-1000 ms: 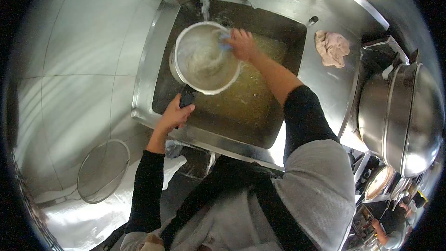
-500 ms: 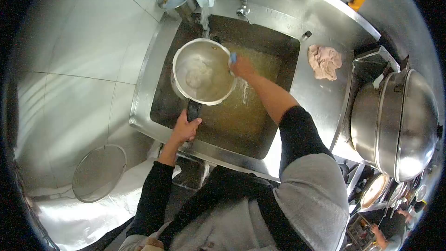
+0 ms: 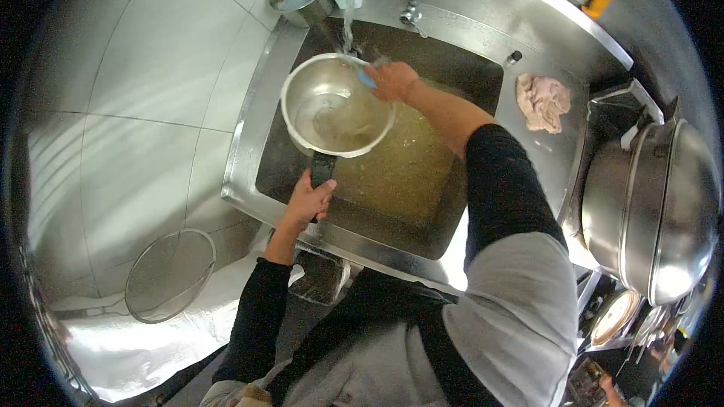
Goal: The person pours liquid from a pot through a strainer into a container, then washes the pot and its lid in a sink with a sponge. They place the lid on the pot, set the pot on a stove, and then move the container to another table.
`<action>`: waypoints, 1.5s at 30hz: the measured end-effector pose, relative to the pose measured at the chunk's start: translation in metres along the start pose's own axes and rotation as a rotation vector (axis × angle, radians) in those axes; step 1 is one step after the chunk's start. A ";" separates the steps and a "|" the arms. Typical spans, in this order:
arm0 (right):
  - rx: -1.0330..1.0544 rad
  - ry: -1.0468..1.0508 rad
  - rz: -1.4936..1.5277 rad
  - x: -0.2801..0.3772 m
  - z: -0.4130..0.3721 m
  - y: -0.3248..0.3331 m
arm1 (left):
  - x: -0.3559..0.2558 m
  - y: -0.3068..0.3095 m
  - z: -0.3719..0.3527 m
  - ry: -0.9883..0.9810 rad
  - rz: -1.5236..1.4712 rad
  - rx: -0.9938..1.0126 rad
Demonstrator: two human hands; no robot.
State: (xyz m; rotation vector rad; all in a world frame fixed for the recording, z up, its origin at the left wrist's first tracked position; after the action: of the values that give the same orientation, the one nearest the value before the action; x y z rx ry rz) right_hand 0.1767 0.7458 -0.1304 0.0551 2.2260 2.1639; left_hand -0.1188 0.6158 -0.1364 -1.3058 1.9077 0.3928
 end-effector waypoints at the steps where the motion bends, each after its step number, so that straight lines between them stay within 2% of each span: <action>1: 0.076 0.182 -0.098 0.011 -0.003 -0.011 | 0.005 -0.005 0.002 0.020 0.026 0.034; 2: 0.155 0.352 -0.197 0.018 -0.010 -0.025 | 0.007 -0.007 0.003 0.024 0.027 0.042; 4: -0.071 -0.057 0.142 -0.005 0.023 -0.016 | 0.011 -0.020 0.006 0.043 0.095 0.104; 6: -0.205 -0.530 0.735 0.004 0.045 -0.024 | 0.011 -0.034 0.008 0.070 0.085 0.122; 7: -0.315 -0.512 0.910 0.036 0.054 -0.023 | 0.007 -0.039 0.012 0.076 0.065 0.124; 8: -0.324 -0.569 1.108 0.071 0.060 -0.041 | 0.002 -0.042 0.016 0.071 0.075 0.132; 10: -0.190 -0.486 1.545 0.126 0.033 -0.067 | 0.000 -0.035 0.021 0.077 0.072 0.113; 11: -0.044 -0.335 1.774 0.141 0.012 -0.072 | -0.003 -0.032 0.019 0.077 0.073 0.108; 12: -0.035 -0.329 1.776 0.118 -0.001 -0.078 | -0.008 -0.027 0.016 0.068 0.075 0.075; 14: 0.336 0.171 0.658 0.094 -0.024 -0.099 | -0.011 -0.019 0.010 0.067 0.062 0.029; 16: 0.360 0.065 0.359 0.054 0.006 -0.130 | -0.010 -0.029 0.005 0.076 0.118 0.136; 17: 0.385 0.017 0.212 0.034 0.020 -0.144 | -0.009 -0.030 0.005 0.081 0.120 0.128; 19: 0.071 0.303 0.020 0.071 0.080 -0.237 | -0.006 -0.044 0.008 0.093 0.246 0.173; 20: 0.159 -0.208 0.637 0.062 0.071 -0.174 | -0.006 -0.043 0.014 0.098 0.248 0.174; 21: 0.105 -0.562 1.363 0.080 0.049 -0.148 | -0.010 -0.037 0.024 0.014 0.400 0.163; 22: 0.047 -0.610 1.692 0.102 0.037 -0.140 | -0.013 -0.032 0.029 -0.073 0.551 0.152; 23: 0.031 -0.530 1.845 0.120 0.024 -0.130 | -0.011 -0.025 0.033 -0.073 0.550 0.155; 24: 0.051 -0.401 1.841 0.134 0.008 -0.118 | -0.020 -0.016 0.037 -0.154 0.640 0.133; 25: 0.122 -0.243 1.666 0.135 -0.015 -0.107 | -0.030 -0.010 0.040 -0.237 0.730 0.112; 26: 0.234 -0.050 1.283 0.134 -0.037 -0.099 | -0.040 -0.009 0.034 -0.239 0.735 0.120; 27: 0.365 0.191 0.660 0.129 -0.061 -0.099 | -0.046 -0.003 0.022 -0.141 0.671 0.084; 28: 0.432 0.366 0.221 0.110 -0.075 -0.097 | -0.045 0.006 0.010 -0.038 0.604 0.043; 29: 0.293 0.430 0.050 0.076 -0.067 -0.096 | -0.035 0.017 0.003 0.054 0.565 0.014; 30: 0.146 0.471 -0.127 0.043 -0.060 -0.097 | -0.031 0.020 0.001 0.059 0.559 0.004; 31: 0.211 0.341 -0.140 0.011 -0.050 -0.054 | -0.021 0.015 0.001 0.072 0.458 0.073; 32: -0.085 0.190 -0.061 -0.025 -0.040 -0.032 | -0.012 0.009 0.001 0.078 0.352 0.136; 33: -0.379 0.045 0.026 -0.062 -0.035 -0.015 | -0.007 0.012 0.006 0.073 0.333 0.111; 34: -0.381 0.085 0.035 -0.061 -0.015 -0.026 | 0.000 0.011 0.015 0.090 0.347 0.129; 36: -0.369 -0.278 0.934 -0.102 0.007 -0.063 | 0.001 0.006 0.025 0.111 0.346 0.135; 38: -0.106 -0.054 1.166 -0.011 0.019 -0.050 | -0.022 -0.008 0.039 0.026 0.581 0.110; 40: -0.308 0.025 0.952 0.065 -0.019 -0.010 | -0.021 -0.009 0.067 0.049 0.517 0.161; 42: -0.460 0.212 0.631 0.118 -0.056 -0.007 | -0.022 -0.010 0.076 0.081 0.451 0.210; 43: -0.458 0.219 0.633 0.122 -0.074 -0.004 | -0.024 -0.011 0.077 0.084 0.376 0.210; 45: -0.236 0.248 0.711 0.121 -0.102 -0.013 | -0.017 -0.013 0.082 0.101 0.297 0.218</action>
State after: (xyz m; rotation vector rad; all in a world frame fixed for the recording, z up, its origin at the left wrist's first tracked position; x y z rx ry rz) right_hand 0.0505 0.6495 -0.1403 0.7067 2.2890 2.9106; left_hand -0.0695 0.6729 -0.1754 -0.9185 2.1694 0.2604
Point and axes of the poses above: each hand's wrist, its own z-axis towards the middle knuckle, its own y-axis out of the back of the hand, x = y × z, the point moved 10 cm from there along z, towards the middle knuckle, and after that the axes turned 13 degrees about -z, right-handed, at the moved point
